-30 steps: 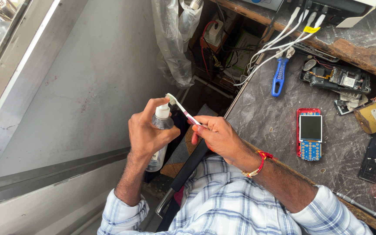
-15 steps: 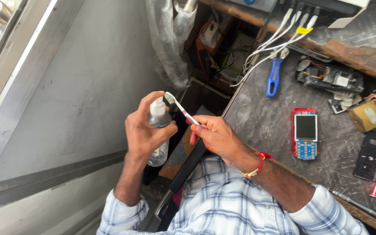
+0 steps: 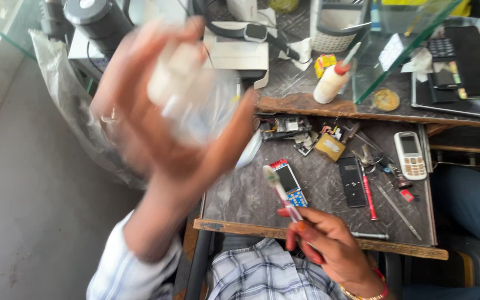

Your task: The person disassembles a red mobile phone, removes the keypad and screen, and cleans the circuit board using a toothbrush and a cleaning liquid.

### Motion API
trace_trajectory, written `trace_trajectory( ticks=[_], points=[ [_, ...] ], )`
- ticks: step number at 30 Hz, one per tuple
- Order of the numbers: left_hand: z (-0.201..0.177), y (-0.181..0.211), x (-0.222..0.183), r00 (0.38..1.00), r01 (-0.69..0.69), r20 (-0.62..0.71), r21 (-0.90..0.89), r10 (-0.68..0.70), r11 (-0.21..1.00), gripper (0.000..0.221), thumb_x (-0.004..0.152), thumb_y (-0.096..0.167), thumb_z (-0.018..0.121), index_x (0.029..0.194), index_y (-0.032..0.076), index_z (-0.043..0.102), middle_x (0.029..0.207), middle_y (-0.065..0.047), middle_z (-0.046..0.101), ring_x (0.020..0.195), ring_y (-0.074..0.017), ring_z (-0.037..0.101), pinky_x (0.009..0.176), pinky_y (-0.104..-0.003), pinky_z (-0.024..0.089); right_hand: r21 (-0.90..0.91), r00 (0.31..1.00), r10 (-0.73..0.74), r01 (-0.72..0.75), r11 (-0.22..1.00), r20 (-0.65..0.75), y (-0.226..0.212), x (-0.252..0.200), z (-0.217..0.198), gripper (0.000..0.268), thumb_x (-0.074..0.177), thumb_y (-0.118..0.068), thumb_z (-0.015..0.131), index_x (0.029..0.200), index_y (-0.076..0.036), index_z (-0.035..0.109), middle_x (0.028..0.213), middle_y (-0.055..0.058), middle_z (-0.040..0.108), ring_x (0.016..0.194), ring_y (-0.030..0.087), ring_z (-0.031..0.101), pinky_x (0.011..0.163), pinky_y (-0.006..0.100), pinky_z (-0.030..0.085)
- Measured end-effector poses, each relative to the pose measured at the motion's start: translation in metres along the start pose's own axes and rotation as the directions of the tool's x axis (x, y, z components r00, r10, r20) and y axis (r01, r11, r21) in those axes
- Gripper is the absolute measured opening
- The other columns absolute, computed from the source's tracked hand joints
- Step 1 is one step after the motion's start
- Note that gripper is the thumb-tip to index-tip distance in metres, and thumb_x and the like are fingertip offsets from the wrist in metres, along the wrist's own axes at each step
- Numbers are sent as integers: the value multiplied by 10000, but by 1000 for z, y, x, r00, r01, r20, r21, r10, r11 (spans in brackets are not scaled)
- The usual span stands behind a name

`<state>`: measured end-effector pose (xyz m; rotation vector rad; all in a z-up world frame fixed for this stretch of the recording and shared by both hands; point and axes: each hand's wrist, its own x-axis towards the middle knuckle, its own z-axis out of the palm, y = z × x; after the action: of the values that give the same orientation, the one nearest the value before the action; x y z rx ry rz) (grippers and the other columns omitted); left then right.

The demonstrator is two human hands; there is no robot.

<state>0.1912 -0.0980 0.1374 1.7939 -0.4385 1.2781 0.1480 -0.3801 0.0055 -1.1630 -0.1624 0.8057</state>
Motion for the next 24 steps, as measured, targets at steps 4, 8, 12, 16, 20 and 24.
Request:
trace_trajectory(
  ticks=[4, 8, 12, 16, 20, 24],
  points=[
    [101, -58, 51, 994, 38, -105, 36, -34, 999, 829, 950, 111, 950, 1461, 74, 298, 1270, -157, 621, 1146, -236, 657, 1001, -338, 548, 3, 992, -28, 29, 1000, -125, 11, -23, -29, 477, 973, -212, 598, 1351, 78, 615, 811, 169, 696, 439, 52, 422, 399, 196, 299],
    [168, -109, 57, 972, -17, -232, 13, 20, 1000, 831, 951, 169, 889, 1476, 104, 248, 1333, -194, 576, 1188, -263, 651, 990, -358, 563, -81, 984, 3, -18, 997, -175, 25, -39, -46, 480, 986, -238, 576, 1363, 52, 645, 793, 167, 708, 442, 52, 437, 415, 201, 321],
    [203, -150, 65, 939, -97, -314, 158, 144, 983, 871, 885, 171, 882, 1483, 95, 252, 1339, -233, 571, 1246, -349, 624, 1032, -443, 529, -71, 979, 71, -86, 994, -192, 32, -40, -61, 502, 980, -260, 573, 1387, 30, 623, 802, 155, 701, 442, 58, 441, 408, 216, 318],
    [224, -174, 84, 960, -76, -248, 202, 126, 976, 812, 879, 205, 875, 1441, 40, 313, 1278, -243, 586, 1151, -387, 638, 984, -464, 545, -64, 966, 96, -114, 991, -240, 32, -38, -68, 521, 979, -278, 562, 1388, 42, 599, 787, 158, 699, 436, 60, 438, 396, 225, 314],
    [240, -193, 94, 994, -12, -100, 224, 36, 975, 672, 885, 236, 865, 1325, -1, 416, 1129, -227, 607, 1005, -413, 641, 891, -492, 538, -36, 951, 92, -107, 994, -296, 30, -38, -72, 529, 961, -269, 580, 1382, 51, 603, 773, 155, 687, 422, 58, 419, 388, 223, 296],
    [253, -224, 90, 994, -80, -56, 238, 96, 968, 621, 878, 215, 856, 1279, -8, 437, 1083, -205, 593, 972, -409, 630, 861, -502, 540, -93, 931, -22, -12, 996, -363, 29, -36, -74, 493, 957, -254, 600, 1345, 48, 638, 765, 153, 707, 427, 56, 406, 399, 212, 285]
  ],
)
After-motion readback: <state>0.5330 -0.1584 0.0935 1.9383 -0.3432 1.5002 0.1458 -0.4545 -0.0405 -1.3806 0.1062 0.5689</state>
